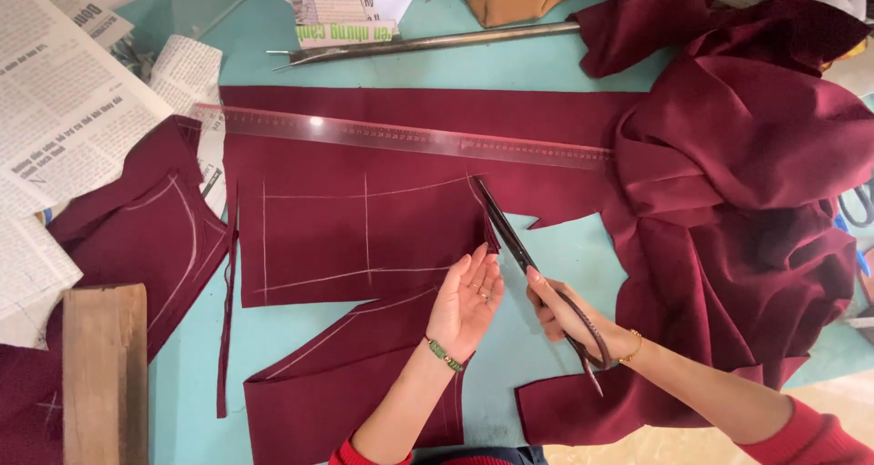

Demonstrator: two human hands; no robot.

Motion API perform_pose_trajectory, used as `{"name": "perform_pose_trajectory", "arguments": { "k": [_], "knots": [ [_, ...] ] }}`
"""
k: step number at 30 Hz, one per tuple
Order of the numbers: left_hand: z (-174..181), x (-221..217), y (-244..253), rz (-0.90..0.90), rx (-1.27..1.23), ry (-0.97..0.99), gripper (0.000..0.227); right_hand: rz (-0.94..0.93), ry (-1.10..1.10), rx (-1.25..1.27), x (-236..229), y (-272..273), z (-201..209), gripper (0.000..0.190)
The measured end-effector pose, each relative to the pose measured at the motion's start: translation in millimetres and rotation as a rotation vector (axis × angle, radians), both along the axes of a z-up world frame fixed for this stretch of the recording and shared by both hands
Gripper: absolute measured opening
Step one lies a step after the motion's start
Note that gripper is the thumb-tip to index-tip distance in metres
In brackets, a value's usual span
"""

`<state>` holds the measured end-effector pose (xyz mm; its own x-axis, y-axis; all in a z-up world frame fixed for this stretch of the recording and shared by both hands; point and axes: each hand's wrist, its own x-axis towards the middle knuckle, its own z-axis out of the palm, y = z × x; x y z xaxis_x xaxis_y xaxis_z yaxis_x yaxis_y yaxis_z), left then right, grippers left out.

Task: The person uses shears to cut a large piece of maroon fabric laid out on a table, following white chalk lines. The person cuts along curved and straight edges, separates the cut pieces, and moves them aside on the table.

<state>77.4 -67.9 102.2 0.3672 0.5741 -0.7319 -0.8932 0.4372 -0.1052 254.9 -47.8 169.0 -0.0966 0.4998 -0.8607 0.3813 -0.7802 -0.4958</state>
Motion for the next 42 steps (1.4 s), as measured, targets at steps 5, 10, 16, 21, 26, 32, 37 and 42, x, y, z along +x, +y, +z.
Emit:
{"name": "perform_pose_trajectory", "arguments": {
  "k": [5, 10, 16, 21, 26, 32, 37, 42],
  "knots": [
    [0.6, -7.1, -2.0, -0.003, -0.017, 0.004, 0.052, -0.054, 0.028, -0.017, -18.9, -6.3, 5.2, 0.058],
    [-0.5, -8.0, -4.1, -0.014, -0.014, 0.012, 0.053, -0.046, 0.042, 0.025, -29.9, -0.8, -0.8, 0.061],
    [-1.3, -10.1, -4.2, -0.004, -0.017, 0.001, 0.053, -0.081, 0.073, 0.020, -31.8, -1.6, -18.7, 0.061],
    [1.3, -10.4, -5.0, -0.005, -0.029, 0.010, 0.052, -0.115, 0.103, 0.013, -30.0, -3.2, -25.9, 0.062],
    [0.9, -11.0, -6.9, -0.001, -0.032, 0.003, 0.052, -0.102, 0.070, 0.006, -38.3, 0.4, -11.9, 0.061],
    [2.0, -10.6, -7.5, -0.014, -0.027, 0.012, 0.052, -0.093, 0.074, 0.014, -35.2, 1.6, -21.8, 0.062],
    [3.0, -11.3, -6.7, -0.014, -0.031, 0.020, 0.052, -0.084, 0.090, 0.014, -32.2, 1.6, -25.4, 0.063],
    [-1.0, -9.5, -6.6, -0.016, 0.014, 0.039, 0.053, -0.115, 0.189, -0.033, -21.6, 2.1, -31.2, 0.063]
  ]
}}
